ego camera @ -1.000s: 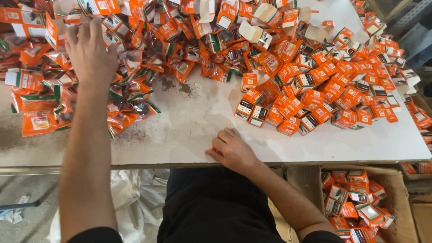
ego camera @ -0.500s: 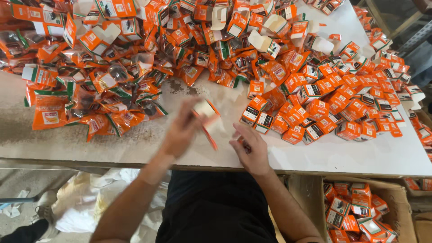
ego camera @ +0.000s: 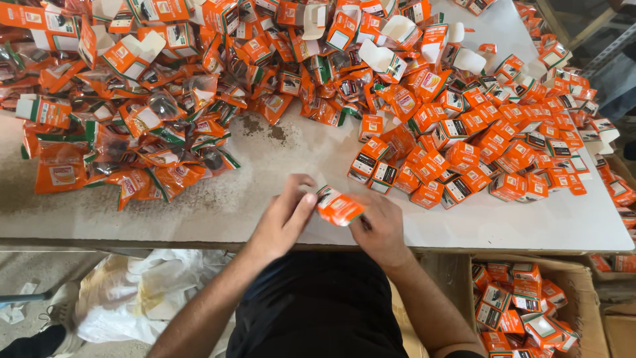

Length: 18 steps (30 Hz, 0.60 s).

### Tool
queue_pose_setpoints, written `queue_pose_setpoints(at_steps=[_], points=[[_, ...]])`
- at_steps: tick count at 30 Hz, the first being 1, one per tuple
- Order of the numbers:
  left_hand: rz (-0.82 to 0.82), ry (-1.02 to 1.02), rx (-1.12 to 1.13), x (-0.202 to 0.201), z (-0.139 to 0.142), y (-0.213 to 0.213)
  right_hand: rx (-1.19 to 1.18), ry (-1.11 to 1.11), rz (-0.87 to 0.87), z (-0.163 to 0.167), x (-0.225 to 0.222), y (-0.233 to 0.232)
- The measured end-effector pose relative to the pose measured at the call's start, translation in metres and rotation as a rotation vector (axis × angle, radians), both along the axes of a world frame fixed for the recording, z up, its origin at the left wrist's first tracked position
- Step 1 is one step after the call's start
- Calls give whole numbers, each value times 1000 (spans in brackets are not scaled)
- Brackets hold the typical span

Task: The person picks up small orange product boxes from a large pile on the table, opens a white inner carton, places a packaged item inside, closes it, and tosses the finished box onto the pile. They repeat this packing cycle continuously, occasionally reaching across the pile to grab the next box.

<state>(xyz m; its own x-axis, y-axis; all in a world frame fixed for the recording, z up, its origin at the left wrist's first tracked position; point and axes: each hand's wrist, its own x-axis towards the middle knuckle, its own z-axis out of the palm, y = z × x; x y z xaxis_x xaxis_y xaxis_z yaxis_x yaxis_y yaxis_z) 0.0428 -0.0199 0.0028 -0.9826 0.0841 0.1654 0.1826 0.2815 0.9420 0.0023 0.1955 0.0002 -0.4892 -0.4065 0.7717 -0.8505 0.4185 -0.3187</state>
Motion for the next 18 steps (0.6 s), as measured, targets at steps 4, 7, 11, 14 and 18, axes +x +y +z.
queue_pose_setpoints(at_steps=[4,7,11,14,18], points=[[87,706,-474,19,-1,-2,111,-155,-141,-7,-3,-5],[57,850,-766,22,-3,-1,246,-143,-143,-8,-4,-9],[65,756,-823,16,-6,-4,259,-180,-70,-4,-5,-12],[40,734,-787,15,-8,-10,250,-177,-14,-2,-5,-12],[20,669,-843,15,-12,-17,152,-194,31,-3,-6,-15]])
